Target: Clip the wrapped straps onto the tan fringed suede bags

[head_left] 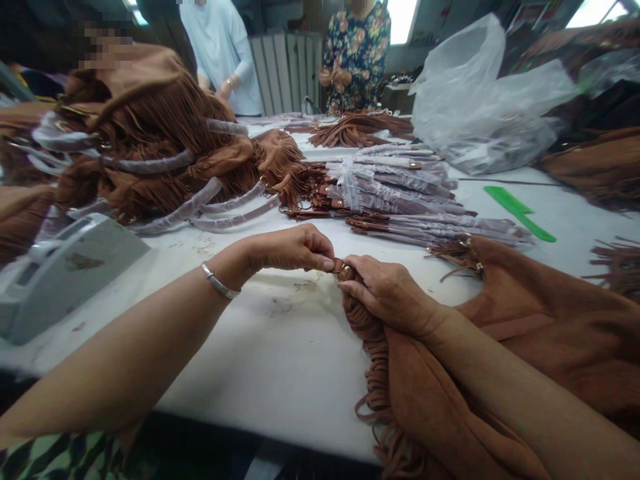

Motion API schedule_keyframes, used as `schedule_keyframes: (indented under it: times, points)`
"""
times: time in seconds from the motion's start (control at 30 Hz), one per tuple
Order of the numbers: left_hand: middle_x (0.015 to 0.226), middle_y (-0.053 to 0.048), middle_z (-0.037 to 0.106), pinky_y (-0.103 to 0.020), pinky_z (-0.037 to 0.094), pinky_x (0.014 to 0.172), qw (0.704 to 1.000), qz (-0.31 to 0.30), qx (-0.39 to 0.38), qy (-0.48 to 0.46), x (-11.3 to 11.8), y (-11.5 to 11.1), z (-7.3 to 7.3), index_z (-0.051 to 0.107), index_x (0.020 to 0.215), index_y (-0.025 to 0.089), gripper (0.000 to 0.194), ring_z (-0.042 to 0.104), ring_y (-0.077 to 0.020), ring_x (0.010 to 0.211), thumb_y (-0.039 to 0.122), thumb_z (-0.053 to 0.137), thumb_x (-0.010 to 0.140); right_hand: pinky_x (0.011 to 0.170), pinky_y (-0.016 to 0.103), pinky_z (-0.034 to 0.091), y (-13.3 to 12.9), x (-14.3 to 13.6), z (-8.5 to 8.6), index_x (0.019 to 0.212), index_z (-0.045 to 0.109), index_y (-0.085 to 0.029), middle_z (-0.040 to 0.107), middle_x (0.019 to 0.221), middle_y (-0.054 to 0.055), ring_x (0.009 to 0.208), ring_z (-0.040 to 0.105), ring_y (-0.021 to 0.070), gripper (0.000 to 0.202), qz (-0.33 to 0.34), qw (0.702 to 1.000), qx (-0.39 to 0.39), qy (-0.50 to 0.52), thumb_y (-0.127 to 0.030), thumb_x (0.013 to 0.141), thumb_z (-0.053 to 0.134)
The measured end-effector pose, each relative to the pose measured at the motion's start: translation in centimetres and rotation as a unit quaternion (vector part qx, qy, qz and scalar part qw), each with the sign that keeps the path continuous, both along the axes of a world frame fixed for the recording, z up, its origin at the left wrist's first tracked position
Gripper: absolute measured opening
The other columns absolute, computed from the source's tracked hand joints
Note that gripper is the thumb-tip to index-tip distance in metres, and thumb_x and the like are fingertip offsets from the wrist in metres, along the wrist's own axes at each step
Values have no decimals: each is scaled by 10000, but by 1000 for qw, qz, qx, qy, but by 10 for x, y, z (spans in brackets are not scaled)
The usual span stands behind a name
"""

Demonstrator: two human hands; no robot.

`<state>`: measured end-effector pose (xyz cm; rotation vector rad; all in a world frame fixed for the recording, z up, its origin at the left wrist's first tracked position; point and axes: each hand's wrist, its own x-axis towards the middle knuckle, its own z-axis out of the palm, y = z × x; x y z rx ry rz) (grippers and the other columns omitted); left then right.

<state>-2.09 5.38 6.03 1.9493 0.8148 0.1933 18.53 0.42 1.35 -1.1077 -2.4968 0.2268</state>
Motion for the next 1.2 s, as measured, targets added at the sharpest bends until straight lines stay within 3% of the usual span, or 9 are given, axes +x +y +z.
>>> schedule_keyframes:
  times: [0.2,0.3,0.4,0.57,0.73,0.83,0.97,1.07,1.2]
  points:
    - [623,-11,585,-184,351,517,993,-75,39,85,5,5,3,688,816,95,233,450,-81,546,302,618,740,605,224,371,5,2,7,906,524,-157,585,801,21,700,524,130,186,25,975,-219,36,-311,805,549]
    - [648,-14,613,-181,358,535,991,-77,36,99,8,4,-3,690,814,98,234,473,-84,566,306,623,729,578,221,352,7,2,6,844,555,-163,587,778,17,681,516,130,197,47,966,-253,8,-343,768,580]
    - [659,-14,616,-176,353,534,991,-75,34,110,7,3,-8,681,826,88,230,469,-80,573,289,610,738,550,232,326,4,-3,3,840,562,-180,607,799,26,669,518,147,253,15,976,-211,-51,-402,725,603]
    - [615,-14,575,-183,321,488,995,-39,-17,93,1,3,-14,663,840,60,288,415,-71,527,325,605,744,558,255,322,-2,-11,-1,902,553,-183,636,843,61,688,556,178,233,-62,983,-146,-97,-376,781,504]
    - [614,-8,571,-194,343,527,994,-22,26,105,6,-7,-20,669,791,73,260,427,-78,552,315,595,736,561,238,344,3,-7,-4,821,565,-178,645,807,53,704,566,169,210,-22,982,-180,-49,-379,767,537]
    - [625,4,548,-198,352,560,993,56,74,74,10,-22,-31,651,778,80,247,430,-81,584,309,562,755,551,232,344,6,-5,-6,799,556,-166,641,793,59,684,560,159,217,-49,984,-172,-16,-381,768,542]
    - [586,40,457,-185,294,501,986,164,24,-22,11,-35,-46,600,789,85,270,352,-59,527,347,538,778,555,237,334,4,-7,-8,812,540,-170,634,786,56,677,551,159,201,-80,987,-141,7,-367,777,528]
    - [559,58,414,-178,265,479,983,177,15,-54,13,-35,-48,581,780,86,261,314,-49,502,346,562,766,563,243,320,-1,-10,-10,828,520,-170,622,816,61,696,545,165,183,-117,988,-92,31,-347,784,510]
    - [652,20,521,-189,352,569,984,163,51,-53,16,-37,-47,601,800,86,254,416,-69,583,330,532,788,565,243,305,-2,-8,-11,874,522,-161,604,839,62,696,522,160,199,-131,989,-55,38,-336,780,523]
